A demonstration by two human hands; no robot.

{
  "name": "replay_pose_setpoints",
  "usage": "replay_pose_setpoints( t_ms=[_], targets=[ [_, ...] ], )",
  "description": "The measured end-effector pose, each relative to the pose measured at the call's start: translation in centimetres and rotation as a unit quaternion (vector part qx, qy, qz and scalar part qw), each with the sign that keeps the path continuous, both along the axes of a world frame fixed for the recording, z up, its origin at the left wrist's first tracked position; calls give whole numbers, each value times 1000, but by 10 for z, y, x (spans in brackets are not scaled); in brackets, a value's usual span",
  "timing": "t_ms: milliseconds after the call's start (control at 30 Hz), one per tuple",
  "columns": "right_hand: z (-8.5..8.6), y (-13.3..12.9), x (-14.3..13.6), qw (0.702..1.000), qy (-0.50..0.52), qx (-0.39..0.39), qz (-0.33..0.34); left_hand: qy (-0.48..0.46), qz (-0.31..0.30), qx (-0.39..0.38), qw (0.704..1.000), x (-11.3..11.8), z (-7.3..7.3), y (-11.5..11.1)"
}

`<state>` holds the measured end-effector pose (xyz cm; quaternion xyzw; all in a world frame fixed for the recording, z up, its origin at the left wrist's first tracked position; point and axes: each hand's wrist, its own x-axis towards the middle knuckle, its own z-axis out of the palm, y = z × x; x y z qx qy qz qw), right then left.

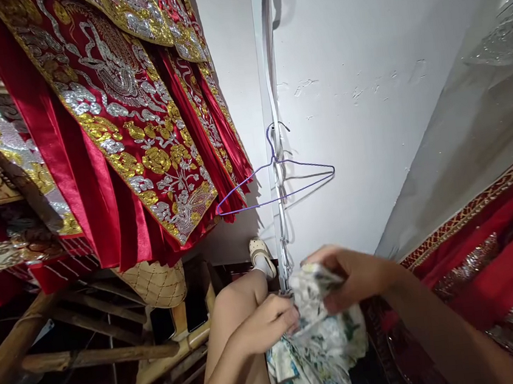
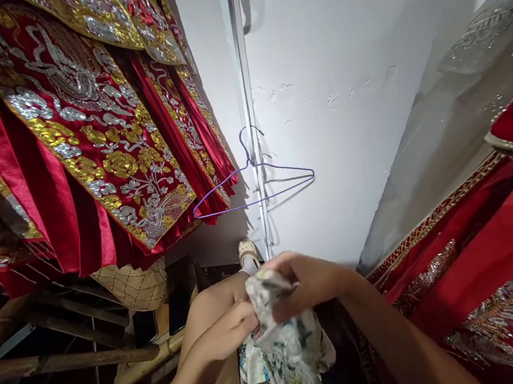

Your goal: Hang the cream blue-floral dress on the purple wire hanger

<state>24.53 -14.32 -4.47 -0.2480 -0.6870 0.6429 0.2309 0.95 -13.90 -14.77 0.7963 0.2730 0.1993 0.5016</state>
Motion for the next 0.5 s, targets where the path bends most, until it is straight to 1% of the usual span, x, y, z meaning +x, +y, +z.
replay_pose_setpoints(
  t_ms=[67, 100, 133, 167, 200, 233, 267, 300, 333, 367, 400, 433, 467, 500],
  targets=[
    [9, 4, 13, 992, 9, 31, -120, 14, -56, -39, 998, -8, -3, -5],
    [12, 6, 18, 982, 26, 39, -182, 13, -62, -53, 997, -11, -1, -7],
    [14, 9, 20, 972, 45, 43, -227, 3, -46, -53, 998, -13, 3, -9],
    [15, 10, 21, 965, 61, 43, -250, -16, -12, -38, 999, -13, 8, -11],
    [15, 11, 18, 966, 68, 43, -246, -37, 30, -13, 999, -11, 14, -13],
    [16, 11, 12, 975, 62, 40, -211, -61, 73, 14, 995, -8, 19, -14],
    [16, 10, 5, 987, 41, 40, -153, -85, 107, 35, 990, -3, 25, -15],
    [17, 9, -3, 995, 9, 51, -90, -105, 127, 46, 985, 2, 30, -16],
    [18, 7, -11, 997, -29, 72, -31, -116, 128, 49, 984, 7, 34, -17],
    [19, 6, -18, 993, -65, 101, 14, -115, 114, 47, 986, 11, 38, -18],
    [20, 5, -22, 986, -91, 131, 41, -101, 98, 47, 989, 13, 40, -18],
    [21, 5, -23, 981, -104, 154, 47, -75, 84, 49, 992, 14, 42, -17],
    [22, 6, -21, 980, -104, 166, 35, -38, 76, 53, 995, 12, 41, -15],
    [23, 9, -17, 981, -91, 172, 5, 4, 75, 60, 995, 9, 40, -12]
  ],
)
